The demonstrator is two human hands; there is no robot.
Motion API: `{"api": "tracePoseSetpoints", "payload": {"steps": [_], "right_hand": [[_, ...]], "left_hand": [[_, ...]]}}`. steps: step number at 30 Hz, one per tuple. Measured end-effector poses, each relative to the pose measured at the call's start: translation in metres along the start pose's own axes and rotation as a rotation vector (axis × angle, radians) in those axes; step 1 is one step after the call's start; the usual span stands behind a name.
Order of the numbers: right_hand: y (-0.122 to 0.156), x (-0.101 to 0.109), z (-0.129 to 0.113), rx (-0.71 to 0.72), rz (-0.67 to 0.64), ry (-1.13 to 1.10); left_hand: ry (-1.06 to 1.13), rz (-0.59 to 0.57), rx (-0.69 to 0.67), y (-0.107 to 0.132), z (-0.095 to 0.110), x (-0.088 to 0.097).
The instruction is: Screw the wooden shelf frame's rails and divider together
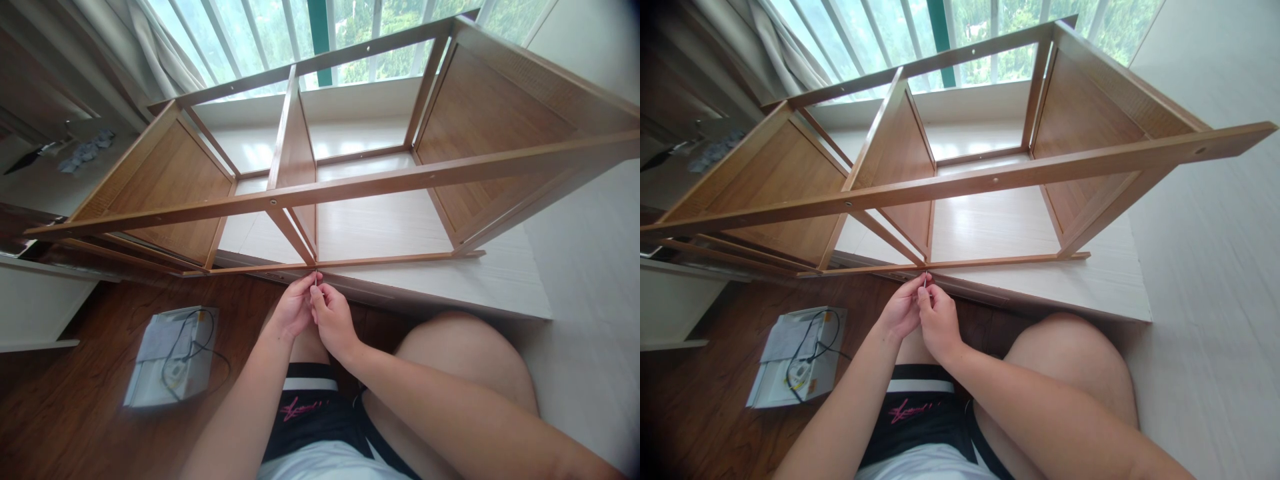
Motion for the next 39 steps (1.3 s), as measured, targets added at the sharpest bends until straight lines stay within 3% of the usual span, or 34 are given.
{"api": "tracePoseSetpoints", "payload": {"steps": [3,6,10,14,18,24,39], "right_hand": [[0.0,-0.003,0.007,-0.091,0.005,-0.146],[0.001,-0.008,0.017,-0.295,-0.018,-0.439],[0.0,-0.015,0.017,-0.476,-0.191,-0.798],[0.001,-0.019,0.008,-0.534,-0.363,-0.958],[0.003,-0.019,0.007,-0.462,-0.31,-0.87],[0.005,-0.012,0.013,-0.317,-0.021,-0.473],[-0.001,-0.011,0.01,-0.246,-0.04,-0.455]], "left_hand": [[-0.055,-0.032,0.002,-0.001,-0.001,0.0],[-0.141,-0.066,0.048,-0.001,-0.004,0.002],[-0.195,-0.021,0.042,0.0,-0.003,0.007],[-0.2,0.039,0.023,0.002,0.001,0.01],[-0.207,0.042,0.031,0.003,0.001,0.007],[-0.236,0.011,0.042,0.006,-0.004,0.001],[-0.22,-0.012,-0.016,0.004,0.0,-0.002]]}}
Point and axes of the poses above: each hand's wrist, its own y-axis away from the middle knuckle, its own x-axis out of the back of the hand, z = x × y, the point moved 3 cm from there along -y, towards the middle knuckle, and after that the axes turned 5 degrees about -y, right-handed, at the moved point
